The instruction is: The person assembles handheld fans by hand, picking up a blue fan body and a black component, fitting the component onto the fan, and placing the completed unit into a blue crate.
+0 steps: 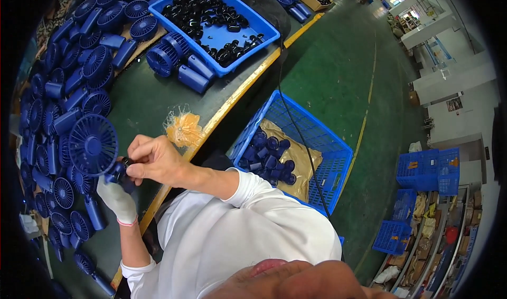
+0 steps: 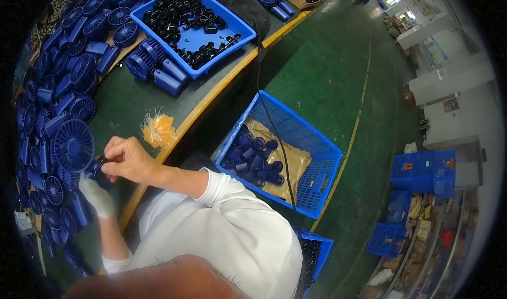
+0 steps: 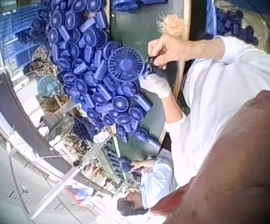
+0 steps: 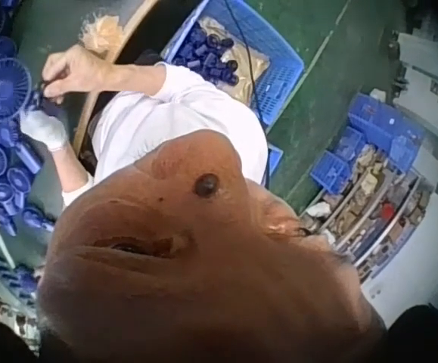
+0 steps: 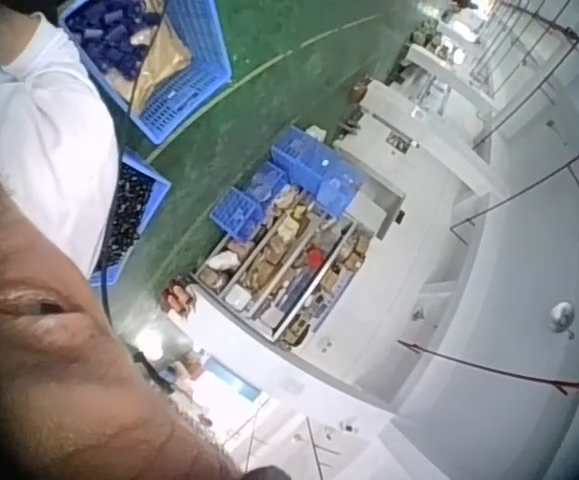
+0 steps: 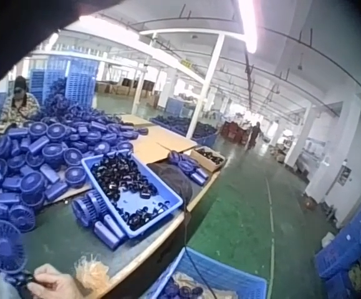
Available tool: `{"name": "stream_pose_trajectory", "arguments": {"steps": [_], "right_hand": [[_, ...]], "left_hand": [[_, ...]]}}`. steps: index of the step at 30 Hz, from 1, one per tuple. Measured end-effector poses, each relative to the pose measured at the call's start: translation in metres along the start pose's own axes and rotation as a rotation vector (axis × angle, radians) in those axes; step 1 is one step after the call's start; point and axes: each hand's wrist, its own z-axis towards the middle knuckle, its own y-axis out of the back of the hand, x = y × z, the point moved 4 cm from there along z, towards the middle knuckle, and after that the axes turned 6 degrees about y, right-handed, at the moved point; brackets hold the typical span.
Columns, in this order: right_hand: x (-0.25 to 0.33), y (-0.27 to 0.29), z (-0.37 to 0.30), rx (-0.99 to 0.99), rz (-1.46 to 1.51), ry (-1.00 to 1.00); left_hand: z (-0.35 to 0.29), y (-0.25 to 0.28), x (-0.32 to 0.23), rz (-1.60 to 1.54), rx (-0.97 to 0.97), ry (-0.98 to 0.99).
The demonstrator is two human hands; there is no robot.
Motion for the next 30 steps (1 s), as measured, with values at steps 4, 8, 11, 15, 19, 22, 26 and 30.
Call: {"name": "stream_pose_trajectory", "arguments": {"steps": [4,8,11,15,19,22,26,30], "right_hand": [[-0.01,-0.007,-0.003,-0.024,-0.038,-0.031],[-0.017,0.011,-0.003,-0.1,-0.409,0.039],[-0.019,0.019,0.002,-0.146,-0.411,-0.032],[-0.021,0.024,0.001,-0.112,-0.31,0.013],[-0.034,0.021,0.008,-0.031,-0.217,-0.3],[-0.034,0.015,0.011,-0.126,-0.16,-0.334],[-0.02,0.014,0.014,-0.164,-0.449,-0.227],[0.006,0.024,0.022,-0.133,-0.903,0.049]], "left_hand": [[0.001,0.007,0.001,0.42,-0.012,-0.128],[0.006,-0.016,-0.025,0.566,-0.138,-0.199],[0.014,0.001,-0.016,0.654,-0.086,-0.023],[0.013,-0.009,-0.013,0.364,-0.04,0.083],[0.012,-0.027,-0.012,0.0,0.12,0.371],[0.012,-0.027,-0.003,-0.086,0.175,0.473],[0.015,-0.032,0.01,0.022,0.158,0.397],[0.026,-0.045,0.019,0.106,0.104,0.184]]}}
